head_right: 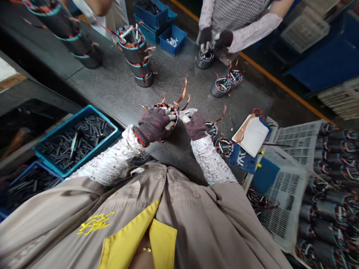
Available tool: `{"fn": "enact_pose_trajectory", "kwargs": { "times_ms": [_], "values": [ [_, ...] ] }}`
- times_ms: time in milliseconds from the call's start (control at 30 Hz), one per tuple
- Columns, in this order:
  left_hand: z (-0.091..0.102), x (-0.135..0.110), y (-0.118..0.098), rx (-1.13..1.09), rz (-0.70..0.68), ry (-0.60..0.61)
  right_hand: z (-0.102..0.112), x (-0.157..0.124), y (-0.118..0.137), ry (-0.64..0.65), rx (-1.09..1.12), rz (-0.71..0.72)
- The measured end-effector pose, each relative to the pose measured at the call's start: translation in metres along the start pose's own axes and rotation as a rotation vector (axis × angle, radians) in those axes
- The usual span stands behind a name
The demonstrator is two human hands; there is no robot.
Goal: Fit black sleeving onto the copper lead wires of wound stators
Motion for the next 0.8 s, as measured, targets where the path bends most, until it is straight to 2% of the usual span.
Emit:
{"fn": "enact_pose_trajectory", "kwargs": {
  "times_ms": [133,233,367,433,600,700,800],
  "values": [
    [0.001,0.000,-0.009,0.109,0.027,0.045,-0.010,0.004,0.002,-0.015,0.101,-0.064],
    [0.001,0.000,-0.009,0.104,0.019,0.050,-0.016,0.003,0.006,0.045,0.213,-0.094],
    [-0.002,0.002,-0.004,0.050,-0.015,0.037,-0.014,-0.003,0.010,0.091,0.248,-0.072],
    [-0.004,0.002,-0.002,0.016,-0.022,0.030,-0.010,-0.004,0.011,0.096,0.159,-0.037],
    [-0.010,0.003,0.002,-0.041,0.007,0.024,-0.002,-0.009,0.020,0.163,-0.240,0.120],
    [-0.016,0.003,0.005,-0.126,0.011,-0.028,-0.005,-0.017,0.026,0.192,-0.295,0.176],
    [-0.023,0.003,0.010,-0.207,0.010,-0.109,-0.008,-0.020,0.031,0.160,-0.312,0.128]
  ]
}}
Point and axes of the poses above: each hand's wrist, its own x-axis towards the middle knuckle, its own z-axis out of the back of the hand, y = z × x, the point moved 3 cm from there along x, towards the middle knuckle, and after that the axes turned 5 degrees about -x, right-handed, at the moved point
